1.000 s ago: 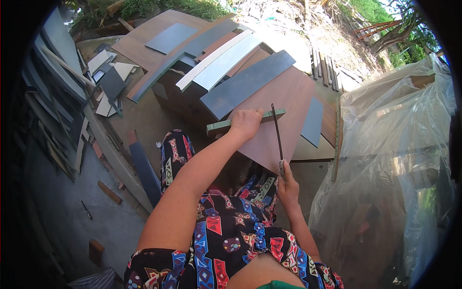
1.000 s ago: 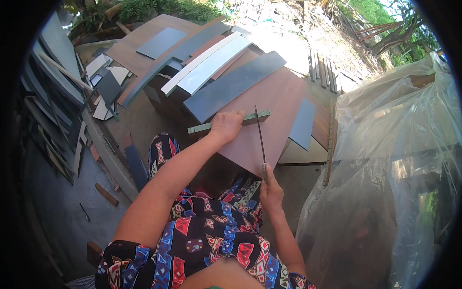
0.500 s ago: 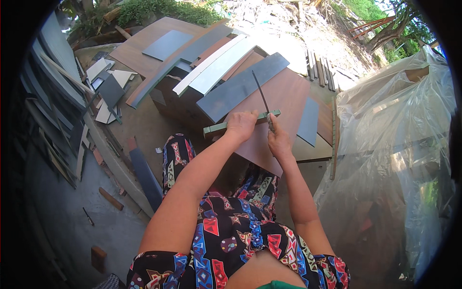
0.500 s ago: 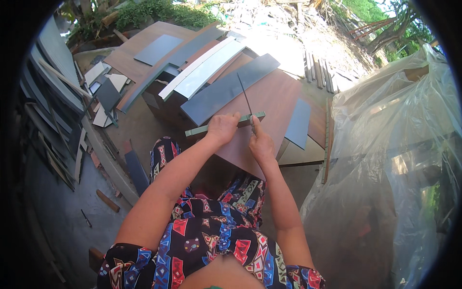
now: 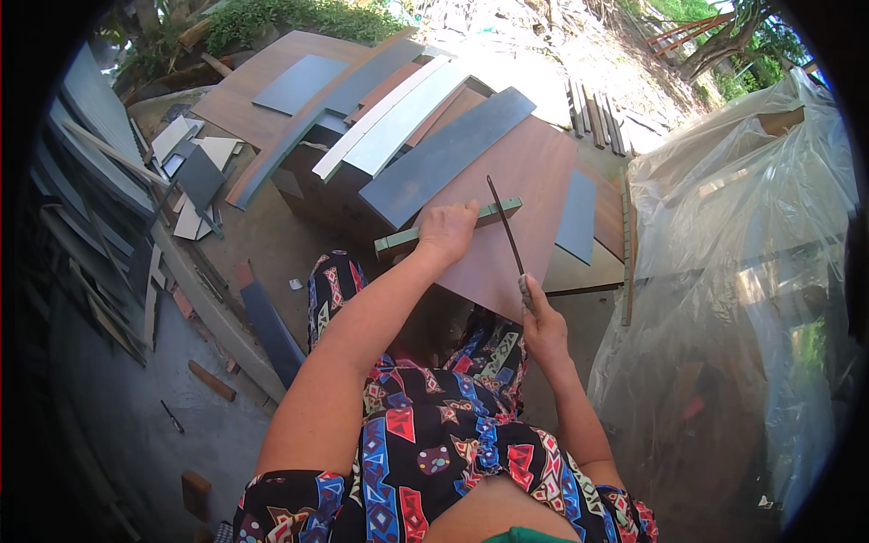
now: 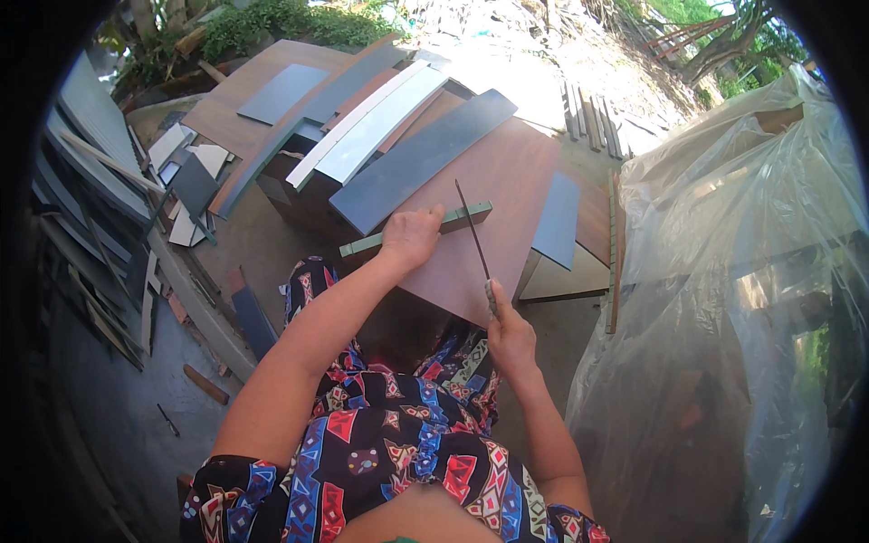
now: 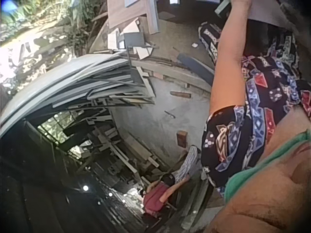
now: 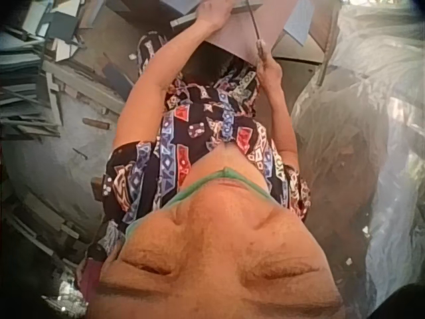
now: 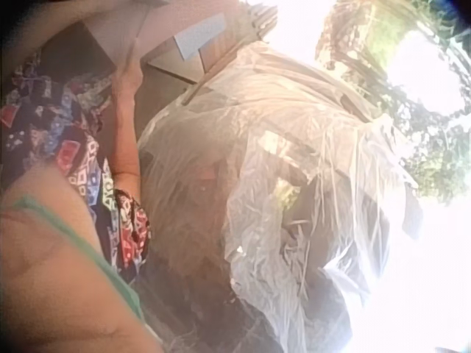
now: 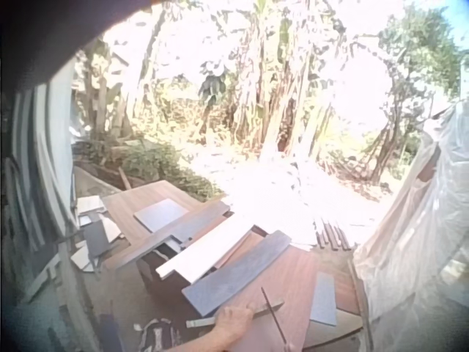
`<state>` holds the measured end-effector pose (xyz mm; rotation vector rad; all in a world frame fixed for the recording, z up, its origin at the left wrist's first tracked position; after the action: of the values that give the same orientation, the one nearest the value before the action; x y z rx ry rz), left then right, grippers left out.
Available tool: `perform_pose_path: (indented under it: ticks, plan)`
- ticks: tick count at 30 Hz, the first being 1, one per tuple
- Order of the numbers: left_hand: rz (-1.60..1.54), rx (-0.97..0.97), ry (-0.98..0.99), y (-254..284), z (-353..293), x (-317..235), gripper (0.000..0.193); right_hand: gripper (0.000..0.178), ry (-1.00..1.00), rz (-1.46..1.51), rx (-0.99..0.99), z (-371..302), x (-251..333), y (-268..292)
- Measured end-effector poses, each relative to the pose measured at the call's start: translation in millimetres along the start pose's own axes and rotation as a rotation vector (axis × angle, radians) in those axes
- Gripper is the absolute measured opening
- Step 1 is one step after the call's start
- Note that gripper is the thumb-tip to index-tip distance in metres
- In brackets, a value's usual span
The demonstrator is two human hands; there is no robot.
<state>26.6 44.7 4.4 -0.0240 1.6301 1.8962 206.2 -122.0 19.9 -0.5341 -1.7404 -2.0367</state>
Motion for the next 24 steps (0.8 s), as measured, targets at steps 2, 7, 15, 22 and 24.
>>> perform_pose_path:
  ticks: [2,7,15,22,24]
  plan:
    - [0.007,-0.009,0.001,-1,0,-1,0.013,0.059,-0.055,-0.046,0.066,36,7,-1]
    - [0.126,-0.072,-0.045,-6,-7,-11,0.008,0.057,-0.019,-0.074,0.083,98,22,-7]
    - [0.138,-0.044,-0.030,-12,-6,-11,0.009,0.058,-0.109,-0.015,0.094,22,14,8]
    - [0.116,-0.033,-0.035,-7,0,-4,0.008,0.061,-0.032,0.023,-0.045,-32,6,8]
    - [0.119,-0.033,-0.038,-4,-2,-3,0.008,0.060,-0.068,-0.041,0.048,-12,14,8]
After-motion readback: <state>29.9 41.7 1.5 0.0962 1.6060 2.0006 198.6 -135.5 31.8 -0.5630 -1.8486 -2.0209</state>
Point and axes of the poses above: each hand's wrist, its own z-axis towards the middle knuckle, its own y-axis out of the back of the hand, x = y × z, the point moved 2 cm from there along z, towards the middle knuckle, and after that the axes turned 5 degrees about -z, right-handed, at the moved point
